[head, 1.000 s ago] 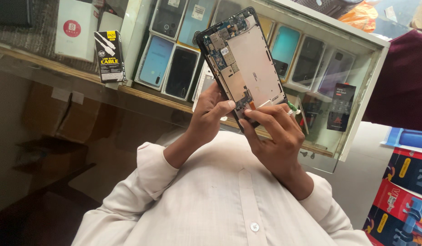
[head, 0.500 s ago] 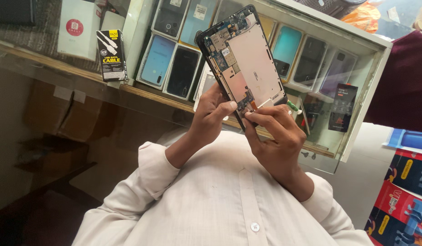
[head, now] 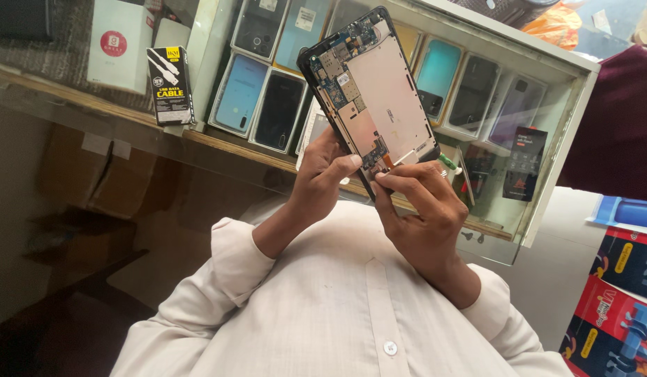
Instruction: The person repairs a disassembled tablet, prying at its frame and using a screwdriver to work on the internal board while holding the device on their lap. They turn the tablet over, press on internal components, and continue prying and screwing along its edges.
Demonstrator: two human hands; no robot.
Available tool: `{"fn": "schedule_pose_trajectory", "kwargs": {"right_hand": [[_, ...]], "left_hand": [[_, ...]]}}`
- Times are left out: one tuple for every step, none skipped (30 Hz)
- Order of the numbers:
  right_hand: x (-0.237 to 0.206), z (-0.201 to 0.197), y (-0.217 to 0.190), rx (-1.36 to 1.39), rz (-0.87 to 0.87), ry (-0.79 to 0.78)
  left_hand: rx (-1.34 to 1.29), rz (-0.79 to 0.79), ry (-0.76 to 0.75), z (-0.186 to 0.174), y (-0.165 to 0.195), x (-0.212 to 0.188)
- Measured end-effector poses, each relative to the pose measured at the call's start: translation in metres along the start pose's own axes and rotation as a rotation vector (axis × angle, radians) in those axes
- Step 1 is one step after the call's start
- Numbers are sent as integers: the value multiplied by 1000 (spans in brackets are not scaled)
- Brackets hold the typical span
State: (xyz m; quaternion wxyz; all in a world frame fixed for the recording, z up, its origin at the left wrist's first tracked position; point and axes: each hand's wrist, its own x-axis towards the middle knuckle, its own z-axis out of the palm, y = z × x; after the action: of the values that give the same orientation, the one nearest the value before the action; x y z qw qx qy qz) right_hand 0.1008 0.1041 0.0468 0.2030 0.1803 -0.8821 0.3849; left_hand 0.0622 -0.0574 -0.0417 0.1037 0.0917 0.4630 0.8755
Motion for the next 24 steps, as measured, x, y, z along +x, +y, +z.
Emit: {"fn": "schedule_pose_trajectory", "kwargs": {"right_hand": [[0, -1, 1, 2, -4, 0], [1, -1, 1, 4, -9, 1], [1, -1, 1, 8, -13, 0], [1, -1, 2, 4, -22, 2], [2, -1, 2, 0, -31, 3], [2, -2, 3, -3, -40, 5], [2, -1, 3, 4, -50, 5], [3, -2, 4, 10, -60, 6], [3, -2, 4, 17, -70, 7], [3, -2, 4, 19, -74, 10], [3, -3, 5, 21, -79, 12], [3, -3, 5, 23, -84, 15], [3, -3, 5, 25, -82, 15], [3, -3, 5, 26, -79, 15], [3, -3, 6, 28, -76, 15], [3, -3, 6, 35, -72, 18], [3, -3, 6, 42, -67, 22], [3, -2, 7, 49, -62, 25], [3, -2, 7, 48, -61, 22], [2, -2, 7, 47, -59, 18], [2, -2, 8, 47, -57, 15], [2, -2, 8, 46, -55, 15], [1, -2, 8, 45, -54, 15], [1, -2, 8, 44, -52, 15]], "left_hand": [[-9, -2, -3, 1, 0, 1], [-18, -4, -7, 1, 0, 1], [-27, -6, -9, 1, 0, 1], [-29, -7, -9, 1, 0, 2], [-30, -7, -10, 1, 1, 2], [-32, -8, -10, 2, 1, 2], [-28, -9, -7, 1, 1, 2], [-24, -11, -5, 2, 1, 3], [-20, -12, -2, 2, 1, 3], [-20, -12, -1, 2, 2, 3], [-19, -11, 0, 3, 2, 4], [-18, -11, 1, 3, 2, 4], [-20, -14, 0, 3, 2, 4], [-23, -18, -2, 4, 2, 5], [-25, -21, -3, 4, 2, 5], [-33, -22, -4, 4, 2, 5], [-42, -23, -5, 4, 2, 5], [-50, -24, -6, 4, 2, 5], [-44, -23, -8, 3, 2, 5], [-39, -21, -10, 3, 1, 5], [-33, -19, -13, 3, 1, 5], [-31, -18, -13, 2, 0, 5], [-29, -16, -14, 2, 0, 5], [-27, -14, -15, 2, -1, 5]]}}
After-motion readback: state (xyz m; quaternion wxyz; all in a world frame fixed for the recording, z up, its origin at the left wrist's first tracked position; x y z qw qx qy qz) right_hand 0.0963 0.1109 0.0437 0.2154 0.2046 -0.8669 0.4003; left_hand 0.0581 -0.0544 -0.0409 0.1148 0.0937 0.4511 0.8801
